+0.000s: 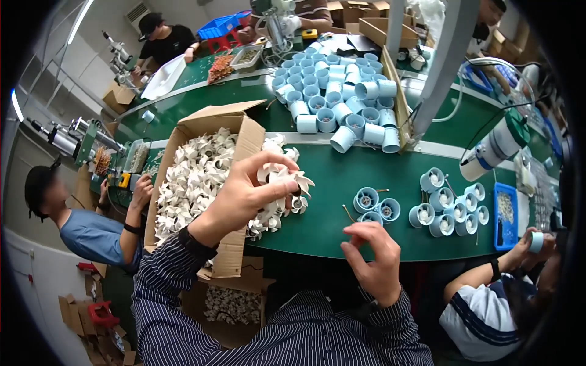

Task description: The person picks up a fan blade from a box, inserts it into a motor housing, and presses it into place by hand. After assembling the fan, the person places it onto the work surface and rearranges the completed units into an organized group.

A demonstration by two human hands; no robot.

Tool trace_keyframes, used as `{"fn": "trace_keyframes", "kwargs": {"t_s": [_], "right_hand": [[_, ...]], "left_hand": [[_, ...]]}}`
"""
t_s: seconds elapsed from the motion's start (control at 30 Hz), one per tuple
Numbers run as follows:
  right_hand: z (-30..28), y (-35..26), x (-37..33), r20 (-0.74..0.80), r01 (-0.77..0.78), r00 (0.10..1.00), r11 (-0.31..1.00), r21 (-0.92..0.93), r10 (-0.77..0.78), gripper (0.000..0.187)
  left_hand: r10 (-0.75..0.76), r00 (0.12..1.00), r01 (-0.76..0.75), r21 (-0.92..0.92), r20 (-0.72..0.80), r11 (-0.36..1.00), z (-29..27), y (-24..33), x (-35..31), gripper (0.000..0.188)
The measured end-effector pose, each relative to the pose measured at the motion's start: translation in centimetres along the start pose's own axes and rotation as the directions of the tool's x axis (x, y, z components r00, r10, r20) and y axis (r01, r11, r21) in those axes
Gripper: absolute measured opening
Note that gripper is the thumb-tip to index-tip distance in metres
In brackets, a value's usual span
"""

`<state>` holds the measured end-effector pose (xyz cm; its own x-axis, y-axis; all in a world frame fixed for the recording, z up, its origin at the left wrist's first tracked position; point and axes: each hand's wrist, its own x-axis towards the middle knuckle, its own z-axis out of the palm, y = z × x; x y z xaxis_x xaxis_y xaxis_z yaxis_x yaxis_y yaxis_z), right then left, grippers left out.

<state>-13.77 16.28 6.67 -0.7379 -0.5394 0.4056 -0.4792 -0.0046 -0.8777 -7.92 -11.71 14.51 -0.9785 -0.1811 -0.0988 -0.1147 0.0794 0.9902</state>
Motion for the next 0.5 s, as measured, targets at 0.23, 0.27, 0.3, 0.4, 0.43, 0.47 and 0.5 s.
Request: {"fn": "trace_keyframes", "kwargs": {"t_s": [0.23,0.27,0.3,0.4,0.43,0.47,0.5], "right_hand": [[-0.5,0.5,1.7,-0.055,0.28,0.954,0.942,-0.186,-0.294,0.026],[-1.1,0.6,1.6,0.015,0.303,0.952,0.932,-0.199,-0.306,0.024],[-1.3,0.5,1.7,0.026,0.296,0.955,0.933,-0.204,-0.297,0.024],[-1.8,1.1,2.0,0.047,0.356,0.934,0.912,-0.203,-0.354,0.034],[-1.9,1.4,1.9,0.052,0.349,0.937,0.914,-0.209,-0.346,0.034],[-2.2,1.7,1.7,0.042,0.377,0.925,0.9,-0.217,-0.377,0.033],[-2.4,2.1,1.5,0.031,0.403,0.913,0.886,-0.228,-0.408,0.032]], "left_hand": [[-0.197,0.921,0.267,-0.178,0.335,0.947,4.6,-1.2,0.4,0.026],[-0.198,0.902,0.293,-0.205,0.383,0.934,4.8,-1.6,0.5,0.027],[-0.198,0.901,0.298,-0.219,0.387,0.929,4.7,-1.8,0.7,0.027],[-0.306,0.829,0.428,-0.179,0.469,0.886,4.7,-1.2,1.4,0.027],[-0.304,0.825,0.432,-0.186,0.476,0.882,4.7,-1.5,1.6,0.027],[-0.322,0.813,0.46,-0.197,0.484,0.866,4.7,-1.8,1.7,0.028],[-0.339,0.799,0.487,-0.205,0.496,0.849,4.7,-2.2,1.9,0.029]]}}
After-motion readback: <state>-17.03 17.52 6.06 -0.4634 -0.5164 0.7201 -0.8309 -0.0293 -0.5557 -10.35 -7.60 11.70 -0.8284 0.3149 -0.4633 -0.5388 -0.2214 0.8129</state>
